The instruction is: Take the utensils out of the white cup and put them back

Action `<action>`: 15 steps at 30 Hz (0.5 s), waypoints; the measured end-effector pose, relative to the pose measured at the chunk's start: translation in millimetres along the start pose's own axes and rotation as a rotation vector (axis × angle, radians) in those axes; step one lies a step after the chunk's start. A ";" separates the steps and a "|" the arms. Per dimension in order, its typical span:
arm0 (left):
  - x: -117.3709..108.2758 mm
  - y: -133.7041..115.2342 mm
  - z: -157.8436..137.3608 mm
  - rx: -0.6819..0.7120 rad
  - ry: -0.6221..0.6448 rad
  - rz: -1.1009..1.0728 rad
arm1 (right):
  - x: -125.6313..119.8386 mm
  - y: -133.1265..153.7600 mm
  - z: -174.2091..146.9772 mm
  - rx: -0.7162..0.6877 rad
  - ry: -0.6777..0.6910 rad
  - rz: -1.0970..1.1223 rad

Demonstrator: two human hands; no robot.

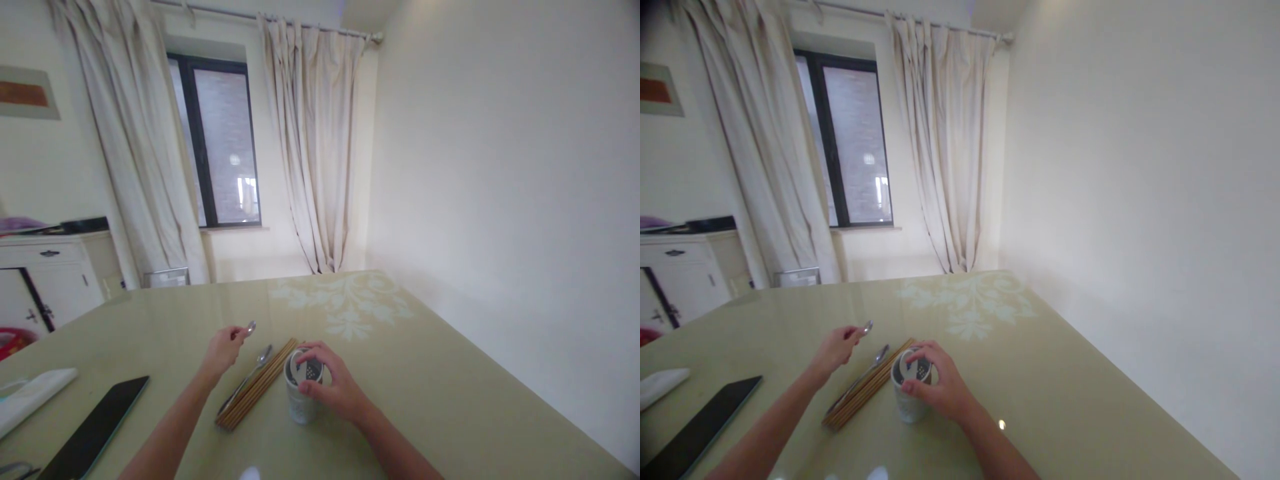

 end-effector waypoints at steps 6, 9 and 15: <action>32.5 9.3 -5.5 0.050 0.038 0.248 | -1.7 -0.4 -1.2 0.014 0.005 -0.030; 42.6 8.4 -8.6 0.060 0.057 0.320 | -2.0 0.6 -1.3 0.021 0.005 -0.039; 52.1 4.7 -17.8 0.103 0.053 0.359 | -1.8 0.4 -2.7 0.065 0.007 -0.020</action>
Point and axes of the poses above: each hand's wrist, its own z-axis towards the middle knuckle, its own x-axis out of the palm, y = z × x, the point moved 2 cm from there along z, towards the middle knuckle, and after that the axes turned 8 degrees about z, right-handed, at the moved point
